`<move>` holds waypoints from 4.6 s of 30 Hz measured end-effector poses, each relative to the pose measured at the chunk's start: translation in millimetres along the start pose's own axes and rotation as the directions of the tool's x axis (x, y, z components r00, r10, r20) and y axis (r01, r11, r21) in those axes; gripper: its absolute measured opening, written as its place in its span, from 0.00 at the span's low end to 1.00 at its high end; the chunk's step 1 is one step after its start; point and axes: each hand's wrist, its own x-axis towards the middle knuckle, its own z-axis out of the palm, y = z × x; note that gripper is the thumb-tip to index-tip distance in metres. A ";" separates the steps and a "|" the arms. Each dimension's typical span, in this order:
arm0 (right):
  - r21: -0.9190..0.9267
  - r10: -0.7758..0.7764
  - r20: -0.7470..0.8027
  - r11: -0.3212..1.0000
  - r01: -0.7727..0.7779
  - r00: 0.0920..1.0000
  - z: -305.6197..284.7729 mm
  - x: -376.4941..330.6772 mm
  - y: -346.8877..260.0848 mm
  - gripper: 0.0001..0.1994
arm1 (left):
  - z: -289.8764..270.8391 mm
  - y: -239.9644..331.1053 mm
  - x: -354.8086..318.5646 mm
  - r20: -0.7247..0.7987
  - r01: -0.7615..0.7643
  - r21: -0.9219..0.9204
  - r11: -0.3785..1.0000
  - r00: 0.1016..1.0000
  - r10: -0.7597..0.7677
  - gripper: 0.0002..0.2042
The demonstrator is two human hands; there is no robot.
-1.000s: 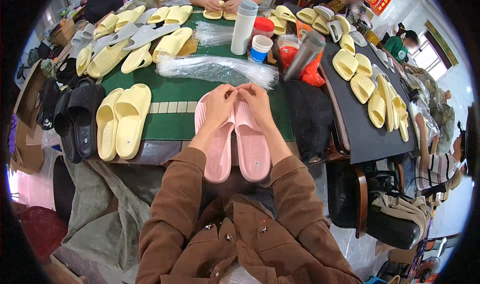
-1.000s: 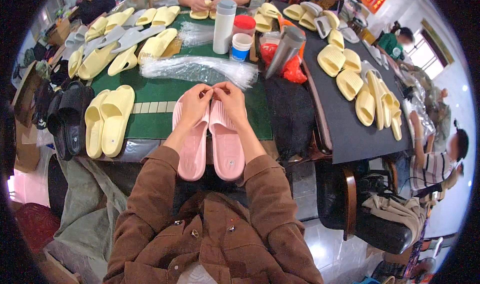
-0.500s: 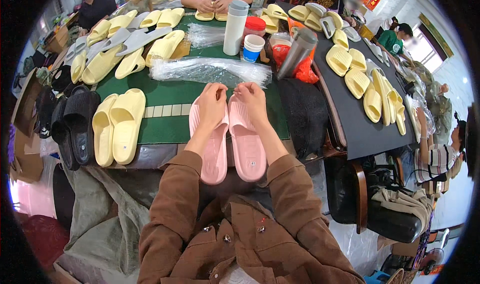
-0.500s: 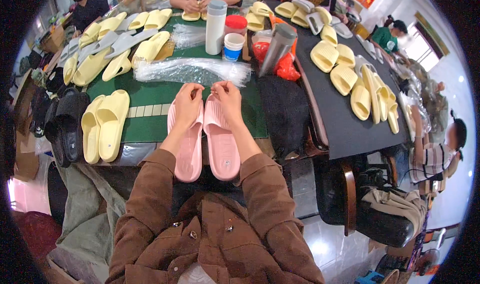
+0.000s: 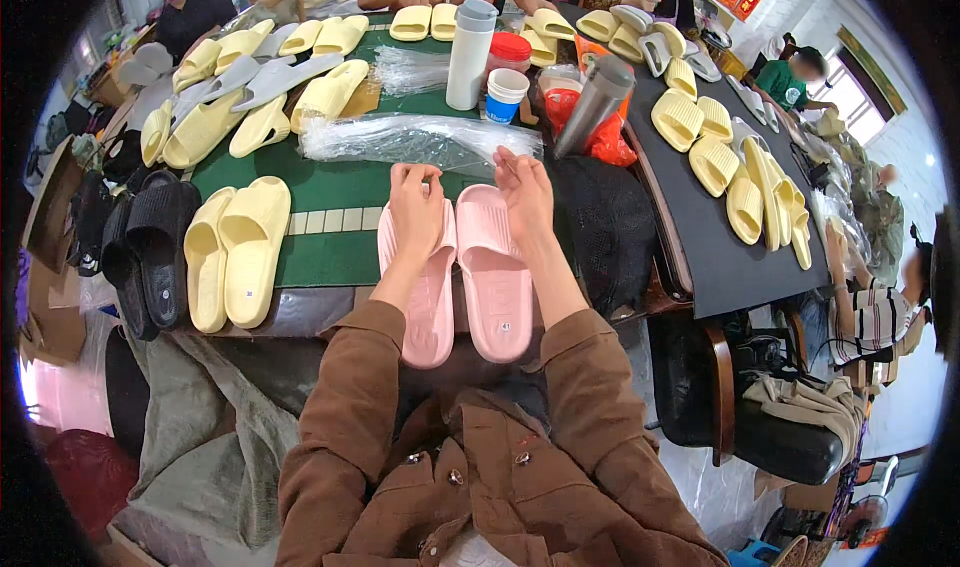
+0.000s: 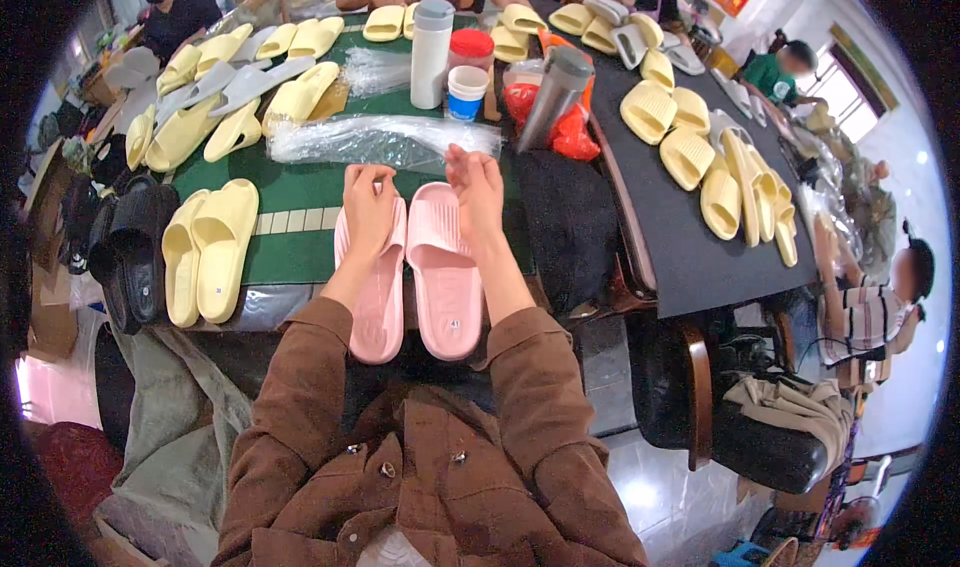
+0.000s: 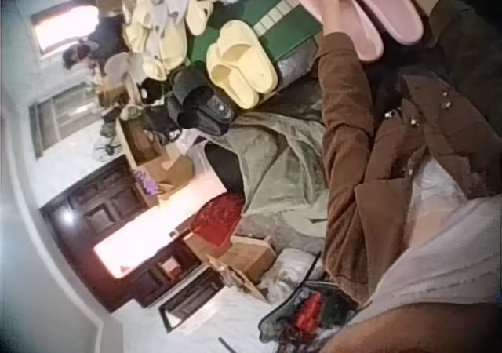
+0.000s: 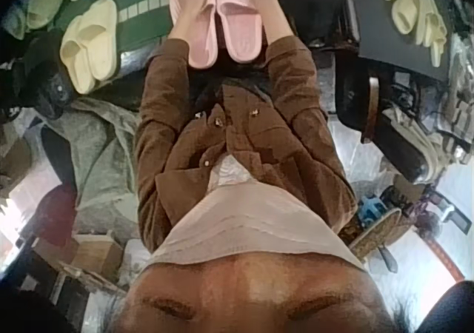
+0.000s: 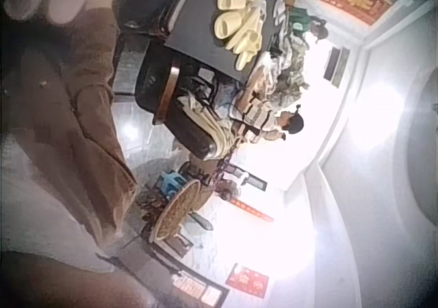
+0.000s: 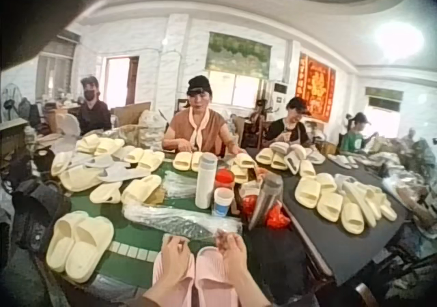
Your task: The person assembles plastic slippers by hand in a workshop setting. They pick up pairs of slipper soles in various colors, including black, pink, and yellow, and insert a thin wire or string through the top strap to secure it. The person handles the items one at a time, moving them from a pile on the table to a finished position.
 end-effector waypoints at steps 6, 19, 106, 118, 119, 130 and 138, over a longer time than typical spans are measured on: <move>0.100 0.060 -0.070 0.994 -0.053 0.996 -12.4 1.5 -3.8 0.05 | -3.8 10.8 1.2 0.066 0.217 -0.209 0.954 0.976 -0.207 0.04; 0.160 0.011 -0.125 0.987 0.009 0.992 -3.6 1.3 -2.0 0.09 | -1.1 -2.4 -0.4 -0.038 -0.185 0.178 0.966 0.980 0.195 0.17; -0.790 -0.333 0.049 -0.590 -0.168 0.942 -173.5 0.6 -325.7 0.17 | -3.3 11.1 -1.8 0.132 -0.137 0.054 0.989 0.983 0.129 0.21; -0.719 -0.424 -0.106 -0.592 -0.364 0.900 -202.4 54.5 -344.3 0.35 | 1.7 9.0 -2.0 0.164 -0.116 0.061 0.991 0.981 0.105 0.22; -0.753 -0.402 -0.075 -0.577 -0.316 0.912 -198.9 63.9 -344.0 0.35 | 0.9 9.6 -2.2 0.165 -0.114 0.059 0.992 0.981 0.103 0.22; -0.918 -0.120 -0.221 -0.311 -0.248 0.968 -197.0 125.6 -339.4 0.28 | 1.8 12.5 -2.9 0.203 -0.056 -0.004 0.998 0.978 0.056 0.21; -0.888 -0.031 -0.228 -0.403 -0.221 0.973 -174.6 64.3 -349.8 0.19 | -2.2 12.7 -2.7 0.173 -0.057 0.012 0.998 0.984 0.054 0.21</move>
